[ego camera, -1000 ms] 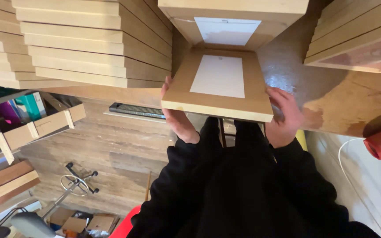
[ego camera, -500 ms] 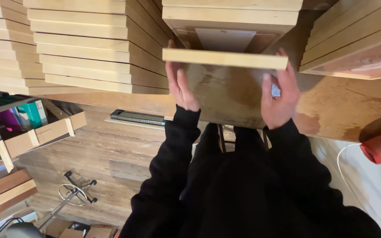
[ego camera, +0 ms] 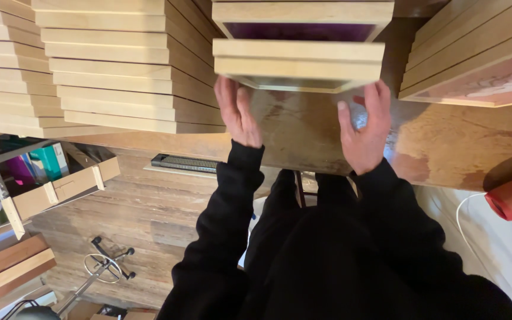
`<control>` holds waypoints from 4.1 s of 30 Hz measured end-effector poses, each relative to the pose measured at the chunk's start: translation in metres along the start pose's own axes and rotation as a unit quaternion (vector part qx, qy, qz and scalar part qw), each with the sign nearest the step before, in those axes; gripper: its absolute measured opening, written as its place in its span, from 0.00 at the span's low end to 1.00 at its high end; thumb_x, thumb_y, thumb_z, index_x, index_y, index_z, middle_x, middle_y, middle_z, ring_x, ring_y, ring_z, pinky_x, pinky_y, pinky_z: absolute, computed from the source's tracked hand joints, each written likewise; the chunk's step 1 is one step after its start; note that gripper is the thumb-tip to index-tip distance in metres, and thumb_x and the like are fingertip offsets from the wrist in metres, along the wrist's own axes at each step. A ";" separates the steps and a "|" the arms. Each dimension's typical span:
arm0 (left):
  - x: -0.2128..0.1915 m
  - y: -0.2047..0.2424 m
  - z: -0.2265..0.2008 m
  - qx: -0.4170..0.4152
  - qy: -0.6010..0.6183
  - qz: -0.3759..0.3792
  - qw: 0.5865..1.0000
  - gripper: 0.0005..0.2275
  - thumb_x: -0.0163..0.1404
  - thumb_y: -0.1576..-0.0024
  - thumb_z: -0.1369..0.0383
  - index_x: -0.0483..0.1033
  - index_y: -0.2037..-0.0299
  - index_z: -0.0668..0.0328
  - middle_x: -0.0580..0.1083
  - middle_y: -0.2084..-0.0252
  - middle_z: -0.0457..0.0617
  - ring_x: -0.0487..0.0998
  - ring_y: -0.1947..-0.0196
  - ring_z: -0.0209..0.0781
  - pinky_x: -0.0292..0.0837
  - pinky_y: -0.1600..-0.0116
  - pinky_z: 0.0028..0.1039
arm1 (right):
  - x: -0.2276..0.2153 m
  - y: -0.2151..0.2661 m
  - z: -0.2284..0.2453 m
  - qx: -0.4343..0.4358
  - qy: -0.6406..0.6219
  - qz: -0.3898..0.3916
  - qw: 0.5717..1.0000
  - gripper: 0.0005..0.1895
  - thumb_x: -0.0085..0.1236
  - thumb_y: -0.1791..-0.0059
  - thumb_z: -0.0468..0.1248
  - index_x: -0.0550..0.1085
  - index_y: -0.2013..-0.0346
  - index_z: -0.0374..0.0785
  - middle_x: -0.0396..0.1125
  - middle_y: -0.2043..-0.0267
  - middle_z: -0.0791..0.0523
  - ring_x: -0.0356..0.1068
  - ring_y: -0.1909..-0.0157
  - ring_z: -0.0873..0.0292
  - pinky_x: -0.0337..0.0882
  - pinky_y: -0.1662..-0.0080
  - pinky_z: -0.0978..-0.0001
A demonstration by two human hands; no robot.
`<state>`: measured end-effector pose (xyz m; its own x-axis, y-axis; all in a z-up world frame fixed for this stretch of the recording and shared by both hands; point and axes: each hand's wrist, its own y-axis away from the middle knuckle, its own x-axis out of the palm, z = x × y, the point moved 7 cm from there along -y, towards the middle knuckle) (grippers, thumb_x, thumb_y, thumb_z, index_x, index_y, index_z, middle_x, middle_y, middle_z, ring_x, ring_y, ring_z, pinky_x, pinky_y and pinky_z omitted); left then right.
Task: Sorting and organizing multiple stacks of framed artwork on a workbench.
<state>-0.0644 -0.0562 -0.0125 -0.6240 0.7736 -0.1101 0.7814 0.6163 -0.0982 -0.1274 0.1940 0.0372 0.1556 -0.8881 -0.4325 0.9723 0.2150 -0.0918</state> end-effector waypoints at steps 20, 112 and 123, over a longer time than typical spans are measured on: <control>-0.044 0.038 0.112 0.037 -0.225 0.113 0.967 0.14 0.45 0.34 0.72 0.70 0.40 0.71 0.73 0.41 0.62 0.74 0.39 0.55 0.69 0.34 0.39 | 0.004 0.023 -0.053 -0.006 0.074 0.037 0.997 0.26 0.56 0.45 0.24 0.65 0.31 0.34 0.66 0.32 0.42 0.71 0.33 0.46 0.73 0.36 0.60; 0.130 0.062 -0.016 0.058 -0.243 0.098 0.963 0.27 0.53 0.35 0.66 0.59 0.26 0.58 0.64 0.27 0.56 0.66 0.28 0.54 0.59 0.22 0.46 | -0.238 0.068 -0.071 -0.005 0.034 -0.223 0.974 0.13 0.51 0.40 0.22 0.71 0.40 0.28 0.72 0.46 0.46 0.74 0.46 0.52 0.76 0.43 0.64; 0.033 -0.047 0.001 0.011 0.003 0.019 1.000 0.27 0.41 0.27 0.63 0.46 0.22 0.67 0.53 0.20 0.63 0.53 0.19 0.53 0.48 0.17 0.39 | -0.008 -0.034 -0.007 -0.022 -0.076 0.109 0.991 0.40 0.59 0.40 0.35 0.48 0.20 0.35 0.46 0.18 0.43 0.53 0.18 0.46 0.64 0.27 0.51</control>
<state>-0.1219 -0.0603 -0.0126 -0.5938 0.7973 -0.1082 0.8040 0.5830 -0.1165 -0.1631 0.1962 0.0379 0.3884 -0.8690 -0.3066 0.9049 0.4225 -0.0511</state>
